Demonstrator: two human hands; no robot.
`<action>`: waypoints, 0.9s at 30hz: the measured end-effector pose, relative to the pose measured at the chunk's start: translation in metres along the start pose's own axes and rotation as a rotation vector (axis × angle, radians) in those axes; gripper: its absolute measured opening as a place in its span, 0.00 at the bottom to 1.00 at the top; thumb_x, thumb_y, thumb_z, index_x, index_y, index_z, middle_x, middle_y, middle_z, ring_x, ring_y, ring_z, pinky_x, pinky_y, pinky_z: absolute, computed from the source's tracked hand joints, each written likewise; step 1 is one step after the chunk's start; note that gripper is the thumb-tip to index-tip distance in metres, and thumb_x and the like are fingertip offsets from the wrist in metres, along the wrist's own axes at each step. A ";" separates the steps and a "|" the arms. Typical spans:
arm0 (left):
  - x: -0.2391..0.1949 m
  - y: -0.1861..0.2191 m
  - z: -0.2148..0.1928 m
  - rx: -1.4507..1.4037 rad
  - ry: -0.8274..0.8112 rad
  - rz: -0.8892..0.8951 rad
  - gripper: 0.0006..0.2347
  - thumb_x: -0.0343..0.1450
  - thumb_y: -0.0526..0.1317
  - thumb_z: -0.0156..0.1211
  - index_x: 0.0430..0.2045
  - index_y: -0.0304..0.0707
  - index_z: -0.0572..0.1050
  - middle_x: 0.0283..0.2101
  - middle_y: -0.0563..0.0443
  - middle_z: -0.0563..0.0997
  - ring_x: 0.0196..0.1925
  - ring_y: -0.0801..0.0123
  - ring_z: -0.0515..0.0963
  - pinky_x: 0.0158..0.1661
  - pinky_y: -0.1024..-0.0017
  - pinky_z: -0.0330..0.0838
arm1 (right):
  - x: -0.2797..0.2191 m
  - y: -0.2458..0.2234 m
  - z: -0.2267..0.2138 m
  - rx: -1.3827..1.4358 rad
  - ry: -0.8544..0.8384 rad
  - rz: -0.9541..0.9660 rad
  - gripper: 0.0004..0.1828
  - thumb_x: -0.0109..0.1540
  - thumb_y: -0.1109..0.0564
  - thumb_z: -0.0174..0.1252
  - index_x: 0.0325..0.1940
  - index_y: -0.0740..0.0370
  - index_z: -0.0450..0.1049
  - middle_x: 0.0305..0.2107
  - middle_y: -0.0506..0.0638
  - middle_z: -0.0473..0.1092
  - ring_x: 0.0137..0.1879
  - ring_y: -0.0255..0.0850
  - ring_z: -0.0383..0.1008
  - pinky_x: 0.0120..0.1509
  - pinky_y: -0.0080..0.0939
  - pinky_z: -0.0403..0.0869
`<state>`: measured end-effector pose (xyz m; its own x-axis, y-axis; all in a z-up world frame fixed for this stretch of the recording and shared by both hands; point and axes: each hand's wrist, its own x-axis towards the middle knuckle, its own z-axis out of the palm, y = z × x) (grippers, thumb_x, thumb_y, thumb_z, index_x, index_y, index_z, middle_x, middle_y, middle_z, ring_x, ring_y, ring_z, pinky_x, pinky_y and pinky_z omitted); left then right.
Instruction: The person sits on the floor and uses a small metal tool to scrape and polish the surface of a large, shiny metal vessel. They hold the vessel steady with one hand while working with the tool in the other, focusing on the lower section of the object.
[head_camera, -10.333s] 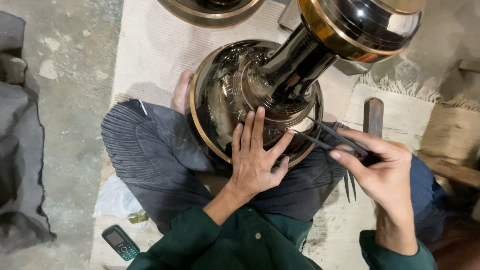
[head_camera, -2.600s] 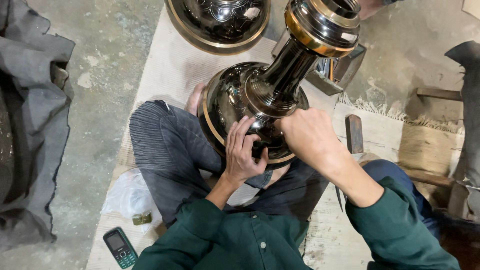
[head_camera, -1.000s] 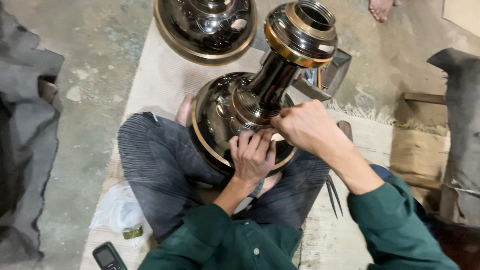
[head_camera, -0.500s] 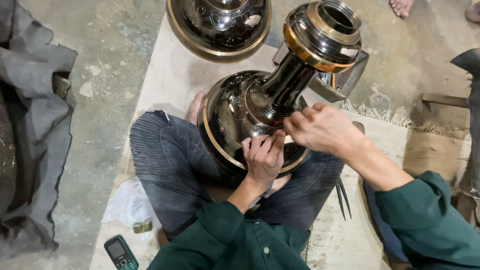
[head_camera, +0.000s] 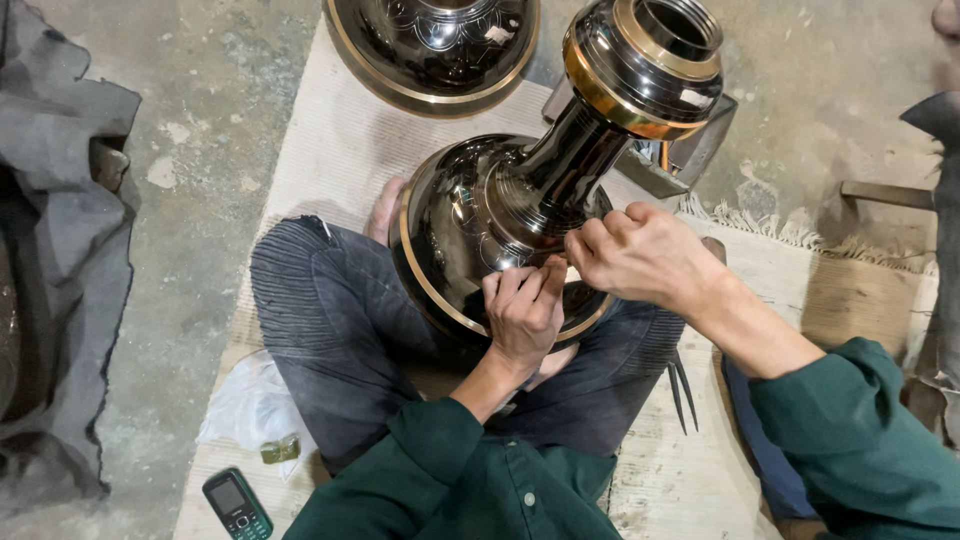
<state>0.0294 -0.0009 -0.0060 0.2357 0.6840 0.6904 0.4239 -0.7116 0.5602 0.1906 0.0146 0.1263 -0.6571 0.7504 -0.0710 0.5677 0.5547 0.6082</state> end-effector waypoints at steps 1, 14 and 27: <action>0.000 0.000 0.001 0.004 0.000 -0.004 0.11 0.73 0.31 0.62 0.49 0.36 0.79 0.31 0.57 0.80 0.36 0.68 0.77 0.40 0.65 0.60 | -0.001 0.000 0.000 -0.007 0.015 0.006 0.06 0.60 0.52 0.60 0.38 0.52 0.81 0.18 0.41 0.68 0.22 0.30 0.69 0.25 0.30 0.64; 0.000 0.000 0.003 0.010 0.003 -0.011 0.08 0.73 0.32 0.62 0.45 0.35 0.79 0.31 0.57 0.80 0.36 0.69 0.76 0.40 0.66 0.62 | 0.001 -0.002 -0.006 -0.038 0.056 0.033 0.04 0.57 0.53 0.61 0.32 0.53 0.79 0.17 0.40 0.66 0.22 0.31 0.69 0.25 0.30 0.63; -0.004 -0.002 0.004 0.002 -0.027 -0.011 0.12 0.71 0.31 0.61 0.49 0.36 0.78 0.30 0.56 0.79 0.37 0.66 0.77 0.40 0.65 0.62 | 0.002 0.000 -0.004 -0.055 0.102 0.028 0.05 0.57 0.54 0.62 0.26 0.51 0.76 0.15 0.39 0.64 0.21 0.29 0.66 0.23 0.30 0.61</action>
<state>0.0307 -0.0012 -0.0114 0.2551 0.6956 0.6716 0.4285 -0.7040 0.5663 0.1870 0.0149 0.1295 -0.6900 0.7234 0.0256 0.5604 0.5116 0.6513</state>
